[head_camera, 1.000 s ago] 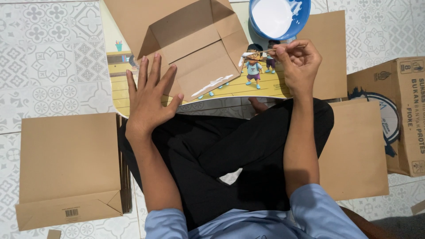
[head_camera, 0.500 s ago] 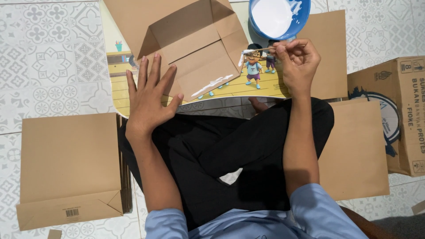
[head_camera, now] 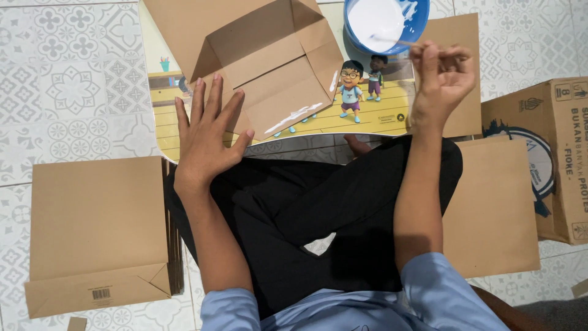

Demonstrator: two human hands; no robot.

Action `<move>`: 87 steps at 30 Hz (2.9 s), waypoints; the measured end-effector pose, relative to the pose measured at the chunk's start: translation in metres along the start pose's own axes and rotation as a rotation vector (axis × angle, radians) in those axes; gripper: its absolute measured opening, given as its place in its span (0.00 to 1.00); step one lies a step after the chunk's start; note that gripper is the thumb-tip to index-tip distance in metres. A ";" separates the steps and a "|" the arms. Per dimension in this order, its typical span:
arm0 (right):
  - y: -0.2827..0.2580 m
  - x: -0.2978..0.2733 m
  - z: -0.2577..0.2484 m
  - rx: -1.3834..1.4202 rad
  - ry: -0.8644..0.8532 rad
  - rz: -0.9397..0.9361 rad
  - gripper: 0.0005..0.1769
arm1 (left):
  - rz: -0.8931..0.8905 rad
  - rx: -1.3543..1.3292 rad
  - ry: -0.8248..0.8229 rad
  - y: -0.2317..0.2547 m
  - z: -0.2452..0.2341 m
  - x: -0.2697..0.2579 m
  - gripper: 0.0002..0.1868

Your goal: Assembling paper bags by applying glue to cardboard templates and folding them into shape.

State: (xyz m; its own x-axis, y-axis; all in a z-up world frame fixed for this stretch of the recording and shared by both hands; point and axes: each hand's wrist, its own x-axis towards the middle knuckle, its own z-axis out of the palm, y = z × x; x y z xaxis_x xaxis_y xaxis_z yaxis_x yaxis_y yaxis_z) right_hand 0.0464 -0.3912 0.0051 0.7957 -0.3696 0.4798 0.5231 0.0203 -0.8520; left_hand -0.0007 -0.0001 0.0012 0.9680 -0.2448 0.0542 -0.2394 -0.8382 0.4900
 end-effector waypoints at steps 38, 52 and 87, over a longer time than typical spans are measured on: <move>0.004 0.011 -0.001 -0.305 0.029 -0.173 0.09 | 0.019 0.097 0.159 0.021 0.020 0.012 0.39; -0.001 -0.014 0.011 0.090 -0.030 0.048 0.13 | 0.064 -0.001 0.199 0.009 0.010 0.006 0.36; -0.007 -0.088 0.136 -0.045 -0.497 0.167 0.12 | 0.000 0.049 0.145 0.002 0.016 0.010 0.50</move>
State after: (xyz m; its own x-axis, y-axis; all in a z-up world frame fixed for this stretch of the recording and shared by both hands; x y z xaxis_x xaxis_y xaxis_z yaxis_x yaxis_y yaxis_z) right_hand 0.0142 -0.2324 -0.0026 0.9217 0.1213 0.3684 0.3715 -0.0028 -0.9284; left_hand 0.0073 -0.0122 -0.0111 0.9677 -0.1754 0.1808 -0.2398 -0.8616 0.4474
